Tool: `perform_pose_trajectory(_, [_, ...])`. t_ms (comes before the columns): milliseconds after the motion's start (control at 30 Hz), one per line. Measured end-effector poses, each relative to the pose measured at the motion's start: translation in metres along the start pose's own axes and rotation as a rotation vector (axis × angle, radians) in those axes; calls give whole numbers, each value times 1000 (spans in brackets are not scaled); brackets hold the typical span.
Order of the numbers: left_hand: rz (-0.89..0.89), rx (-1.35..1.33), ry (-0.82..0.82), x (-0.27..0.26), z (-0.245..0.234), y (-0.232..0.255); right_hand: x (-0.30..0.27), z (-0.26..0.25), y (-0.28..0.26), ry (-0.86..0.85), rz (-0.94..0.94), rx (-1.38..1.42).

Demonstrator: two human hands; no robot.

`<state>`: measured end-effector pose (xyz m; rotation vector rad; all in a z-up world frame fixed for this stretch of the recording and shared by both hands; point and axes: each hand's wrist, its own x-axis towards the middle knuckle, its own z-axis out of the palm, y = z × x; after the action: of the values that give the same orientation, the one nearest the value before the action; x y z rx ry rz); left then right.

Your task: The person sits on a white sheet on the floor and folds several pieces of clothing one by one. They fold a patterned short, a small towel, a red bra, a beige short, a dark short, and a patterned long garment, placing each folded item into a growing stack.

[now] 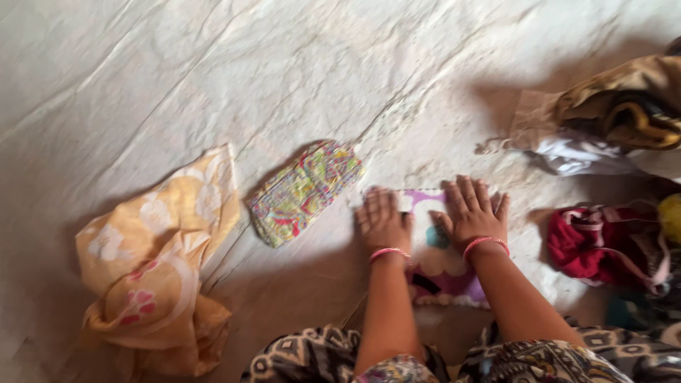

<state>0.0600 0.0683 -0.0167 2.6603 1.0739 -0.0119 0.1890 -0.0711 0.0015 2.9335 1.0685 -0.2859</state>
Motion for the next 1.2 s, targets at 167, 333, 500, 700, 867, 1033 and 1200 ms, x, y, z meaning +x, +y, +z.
perform_pose_trajectory(167, [-75, 34, -19, -34, -9, 9, -44, 2, -17, 27, 163, -178])
perform_pose_trajectory(333, [-189, -71, -114, -76, 0, 30, -90, 29, -37, -94, -5, -120])
perform_pose_trajectory(500, [-401, 147, 8, -74, -15, 10, -82, 11, 1, 114, 228, 102])
perform_pose_trajectory(700, [-680, -115, -193, -70, -36, 17, -78, -5, 17, -109, 532, 245])
perform_pose_trajectory(867, [-763, -332, -215, -53, -44, 1, -57, 19, 59, -158, 461, 432])
perform_pose_trajectory(1033, [-516, -645, -105, -16, -39, -42, -51, 21, 90, 106, 352, 1345])
perform_pose_trajectory(1200, [-216, -1512, 112, -3, -86, -44, -67, -70, 80, 113, 137, 1883])
